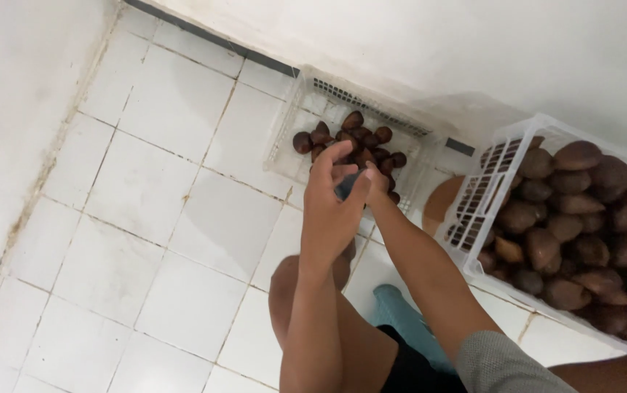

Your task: The person sits on a tiled floor and wipes the surface of brown breadfruit with a gray cloth. They pick up individual fruits from a large white crate, rub them thoroughly, and place them into a smaller white crate to the left. The process is repeated for multiple fruits.

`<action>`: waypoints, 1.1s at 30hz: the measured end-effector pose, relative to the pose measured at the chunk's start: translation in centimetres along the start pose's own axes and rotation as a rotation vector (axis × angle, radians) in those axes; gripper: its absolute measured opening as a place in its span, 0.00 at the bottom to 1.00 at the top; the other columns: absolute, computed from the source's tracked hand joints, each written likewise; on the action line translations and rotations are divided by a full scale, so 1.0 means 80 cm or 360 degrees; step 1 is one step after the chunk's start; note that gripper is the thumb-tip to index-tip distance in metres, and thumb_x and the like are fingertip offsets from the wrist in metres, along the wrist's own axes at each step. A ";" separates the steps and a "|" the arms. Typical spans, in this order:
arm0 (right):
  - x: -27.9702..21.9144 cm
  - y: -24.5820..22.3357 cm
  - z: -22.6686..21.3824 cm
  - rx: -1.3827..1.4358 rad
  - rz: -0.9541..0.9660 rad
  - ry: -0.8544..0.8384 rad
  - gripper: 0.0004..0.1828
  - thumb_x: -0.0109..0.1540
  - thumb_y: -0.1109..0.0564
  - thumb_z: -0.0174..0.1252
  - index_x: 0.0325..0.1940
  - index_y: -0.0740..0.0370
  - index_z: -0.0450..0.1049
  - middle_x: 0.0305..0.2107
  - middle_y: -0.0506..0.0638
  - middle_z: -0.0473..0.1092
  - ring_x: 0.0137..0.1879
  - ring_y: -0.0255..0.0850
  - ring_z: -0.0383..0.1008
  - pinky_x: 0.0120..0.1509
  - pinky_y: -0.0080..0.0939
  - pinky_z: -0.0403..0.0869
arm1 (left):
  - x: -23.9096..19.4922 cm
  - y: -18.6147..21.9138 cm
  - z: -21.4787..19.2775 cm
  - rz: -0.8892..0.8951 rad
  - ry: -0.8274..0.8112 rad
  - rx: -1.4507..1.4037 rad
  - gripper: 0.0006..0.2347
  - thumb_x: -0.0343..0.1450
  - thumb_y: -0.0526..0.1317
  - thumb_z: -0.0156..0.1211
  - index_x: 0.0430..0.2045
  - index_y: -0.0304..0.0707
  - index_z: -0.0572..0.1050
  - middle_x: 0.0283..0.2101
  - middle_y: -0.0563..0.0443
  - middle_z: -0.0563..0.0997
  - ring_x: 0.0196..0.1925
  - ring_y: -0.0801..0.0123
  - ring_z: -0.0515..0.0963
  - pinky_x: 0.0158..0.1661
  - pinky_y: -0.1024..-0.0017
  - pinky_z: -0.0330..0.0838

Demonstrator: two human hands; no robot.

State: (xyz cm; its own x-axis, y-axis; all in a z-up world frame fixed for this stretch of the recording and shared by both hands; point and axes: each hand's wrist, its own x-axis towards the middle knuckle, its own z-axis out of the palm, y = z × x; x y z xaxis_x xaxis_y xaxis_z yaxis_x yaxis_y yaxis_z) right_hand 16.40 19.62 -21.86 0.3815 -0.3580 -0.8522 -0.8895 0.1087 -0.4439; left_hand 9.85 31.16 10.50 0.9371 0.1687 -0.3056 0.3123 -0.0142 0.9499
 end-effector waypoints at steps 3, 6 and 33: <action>-0.011 -0.031 0.006 -0.0192 -0.0153 0.0041 0.41 0.64 0.33 0.56 0.69 0.68 0.69 0.64 0.63 0.65 0.72 0.55 0.64 0.73 0.54 0.66 | 0.009 -0.003 0.002 0.0017 -0.0030 -0.0048 0.24 0.73 0.43 0.56 0.62 0.29 0.65 0.62 0.30 0.68 0.61 0.42 0.76 0.64 0.48 0.63; 0.096 -0.016 0.027 -0.0157 -0.0170 0.0093 0.42 0.63 0.28 0.57 0.69 0.61 0.68 0.65 0.56 0.66 0.72 0.50 0.63 0.73 0.53 0.66 | 0.016 0.008 -0.001 -0.0054 -0.0057 -0.0098 0.23 0.72 0.42 0.56 0.62 0.29 0.65 0.62 0.32 0.68 0.61 0.43 0.76 0.65 0.50 0.63; 0.021 -0.220 -0.034 -0.0334 -0.0678 -0.0355 0.55 0.58 0.35 0.75 0.75 0.70 0.58 0.71 0.67 0.55 0.77 0.59 0.54 0.76 0.63 0.64 | 0.027 0.001 0.034 -0.0135 0.0125 -0.0092 0.18 0.71 0.43 0.60 0.56 0.41 0.73 0.57 0.44 0.76 0.54 0.64 0.80 0.56 0.59 0.73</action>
State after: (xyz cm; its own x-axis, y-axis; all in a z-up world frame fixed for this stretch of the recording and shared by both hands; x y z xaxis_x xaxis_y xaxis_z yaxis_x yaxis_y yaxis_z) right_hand 32.06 14.61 -14.73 0.7445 -0.1211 -0.6566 -0.6662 -0.1998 -0.7185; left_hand 12.35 28.86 9.72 0.8918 0.2438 -0.3810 0.3783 0.0600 0.9238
